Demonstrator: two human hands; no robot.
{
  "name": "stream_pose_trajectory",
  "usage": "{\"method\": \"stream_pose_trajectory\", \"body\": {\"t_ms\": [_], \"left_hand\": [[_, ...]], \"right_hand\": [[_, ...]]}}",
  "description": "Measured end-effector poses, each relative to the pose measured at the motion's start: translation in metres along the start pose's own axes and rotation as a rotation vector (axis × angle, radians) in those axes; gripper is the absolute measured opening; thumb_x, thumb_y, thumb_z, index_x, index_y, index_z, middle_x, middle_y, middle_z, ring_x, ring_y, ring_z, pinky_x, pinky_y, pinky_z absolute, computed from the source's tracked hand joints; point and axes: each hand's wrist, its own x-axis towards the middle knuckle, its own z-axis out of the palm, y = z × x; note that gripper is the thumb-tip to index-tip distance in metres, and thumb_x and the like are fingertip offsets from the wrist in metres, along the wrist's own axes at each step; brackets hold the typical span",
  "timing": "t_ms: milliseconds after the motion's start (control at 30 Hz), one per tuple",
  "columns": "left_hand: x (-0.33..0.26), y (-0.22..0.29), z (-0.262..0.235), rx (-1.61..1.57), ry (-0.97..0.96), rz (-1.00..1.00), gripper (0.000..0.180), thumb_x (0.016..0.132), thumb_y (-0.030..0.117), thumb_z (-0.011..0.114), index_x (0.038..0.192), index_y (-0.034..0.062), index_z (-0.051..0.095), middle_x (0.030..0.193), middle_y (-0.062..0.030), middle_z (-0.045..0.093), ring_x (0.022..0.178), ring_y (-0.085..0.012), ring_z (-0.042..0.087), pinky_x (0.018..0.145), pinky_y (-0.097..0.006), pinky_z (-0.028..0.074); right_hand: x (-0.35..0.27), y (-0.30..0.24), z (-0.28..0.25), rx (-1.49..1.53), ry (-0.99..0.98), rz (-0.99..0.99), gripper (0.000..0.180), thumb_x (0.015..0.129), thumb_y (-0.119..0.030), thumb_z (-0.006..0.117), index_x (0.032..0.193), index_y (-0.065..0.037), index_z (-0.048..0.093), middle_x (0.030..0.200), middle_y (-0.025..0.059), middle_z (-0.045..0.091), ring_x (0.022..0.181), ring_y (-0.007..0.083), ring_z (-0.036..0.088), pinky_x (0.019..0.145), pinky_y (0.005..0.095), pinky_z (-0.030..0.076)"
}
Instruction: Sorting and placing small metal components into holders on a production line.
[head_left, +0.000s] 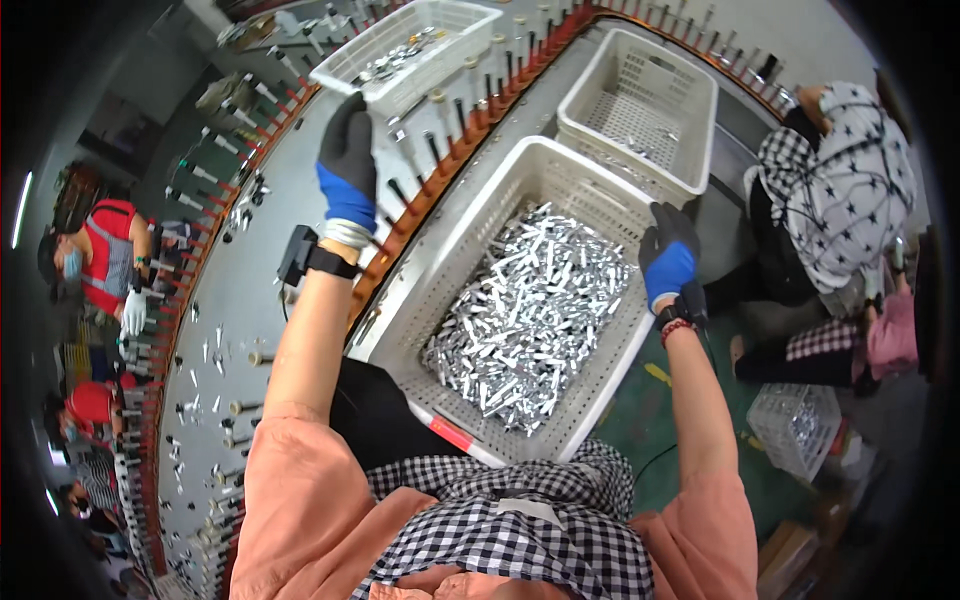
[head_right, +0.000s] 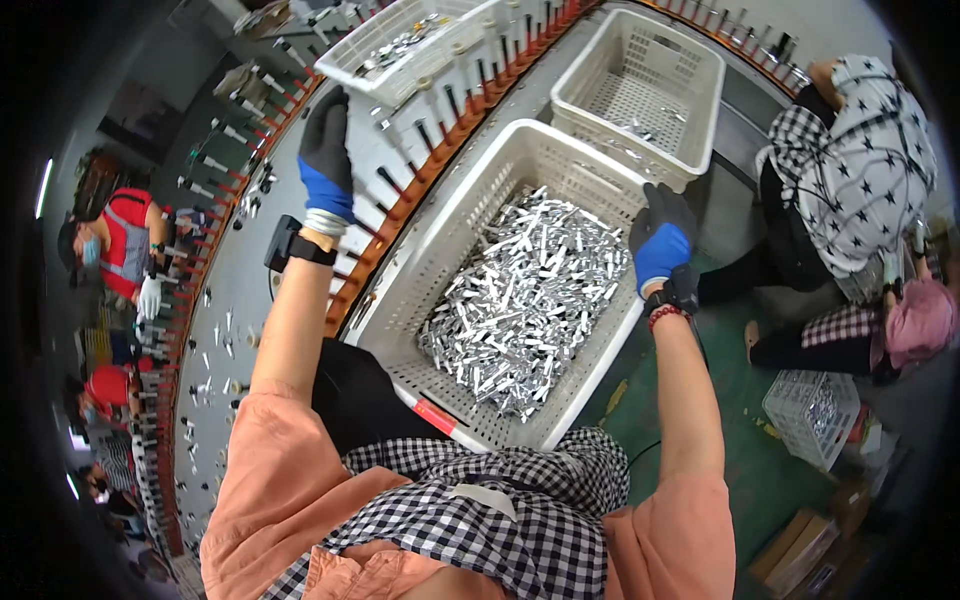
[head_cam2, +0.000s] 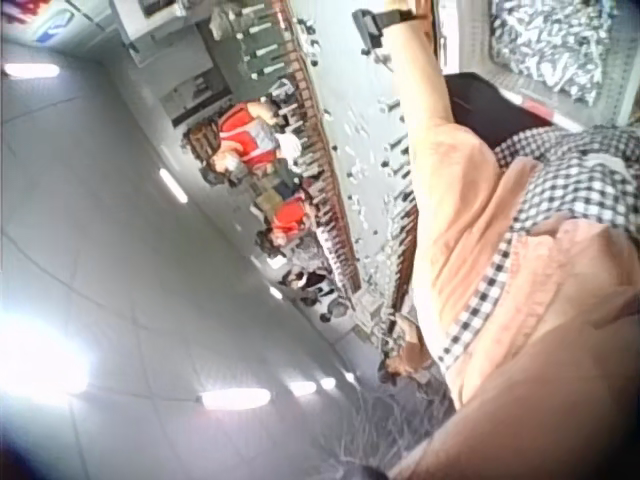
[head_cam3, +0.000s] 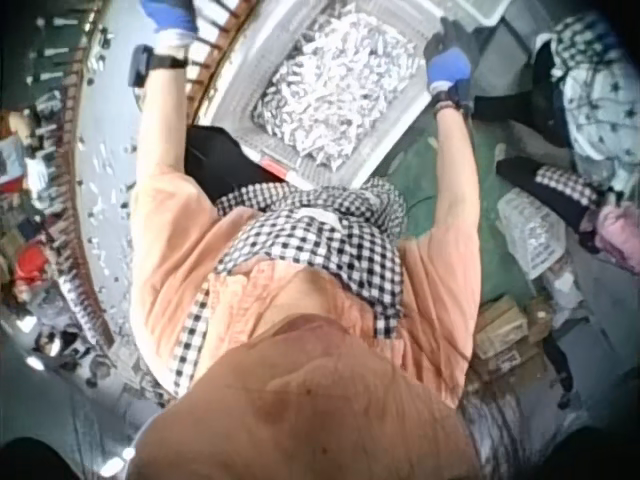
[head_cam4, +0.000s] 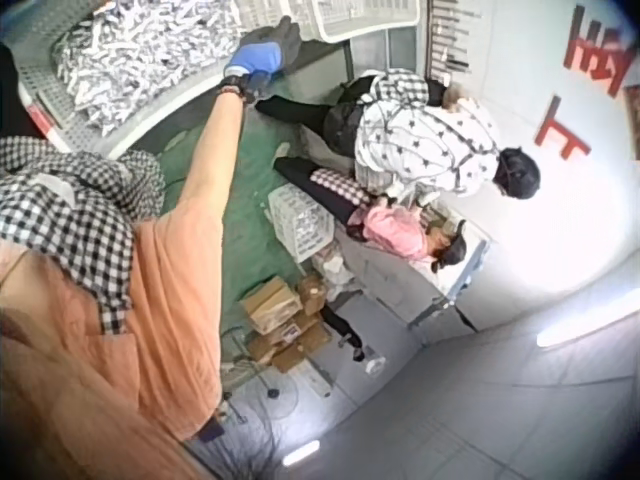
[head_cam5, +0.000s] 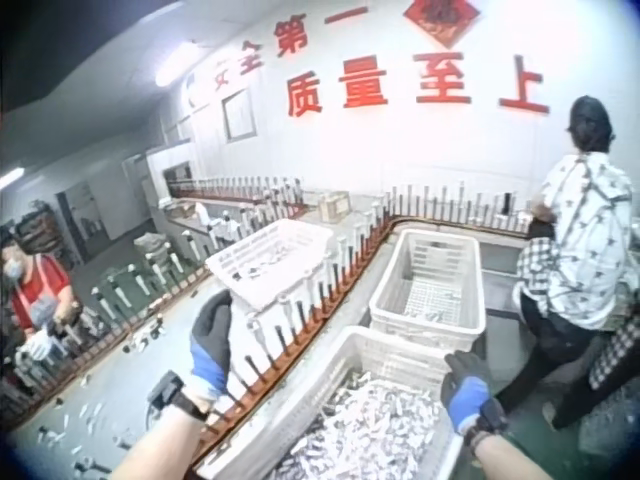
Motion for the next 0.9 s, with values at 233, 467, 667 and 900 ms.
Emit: {"method": "stream_pose_trajectory", "body": {"t_ms": [233,467,667,900], "left_hand": [[0.017,-0.041,-0.003,-0.036,-0.277,-0.583,0.046,0.106,0.043,0.056,0.103,0.0014,0.078,0.087,-0.0088,0.075,0.077,-0.0203,0.07,0.074,-0.035,0.053],[-0.108,0.12,0.039,0.533,-1.073,0.289,0.046,0.097,0.033,0.07,0.062,0.0024,0.067,0.064,-0.0221,0.06,0.056,-0.0416,0.057,0.053,-0.05,0.038],[-0.16,0.067,0.033,0.197,-1.345,0.12,0.028,0.094,0.011,0.065,0.117,-0.003,0.072,0.114,-0.0235,0.073,0.107,-0.0391,0.069,0.098,-0.043,0.052],[-0.178,-0.003,0.015,0.255,-1.406,-0.005,0.028,0.1,0.016,0.061,0.11,-0.0062,0.075,0.097,-0.0231,0.076,0.093,-0.0367,0.074,0.088,-0.042,0.057]], "right_hand": [[-0.001,-0.011,0.002,0.02,-0.008,0.036,0.033,0.086,-0.004,0.066,0.118,-0.006,0.074,0.12,0.0222,0.072,0.109,0.0425,0.067,0.097,0.0515,0.054],[-0.011,0.017,-0.011,0.005,0.002,0.116,0.031,0.095,-0.008,0.052,0.12,-0.004,0.07,0.115,0.0209,0.069,0.111,0.0382,0.066,0.103,0.0473,0.051],[-0.006,0.003,0.034,0.157,-0.09,0.267,0.037,0.088,-0.012,0.057,0.122,-0.009,0.072,0.139,0.0199,0.064,0.133,0.0393,0.056,0.119,0.0523,0.037],[-0.008,-0.001,0.005,-0.016,0.004,0.197,0.039,0.073,-0.012,0.07,0.111,-0.006,0.074,0.123,0.0181,0.068,0.122,0.0391,0.06,0.104,0.0516,0.046]]}}
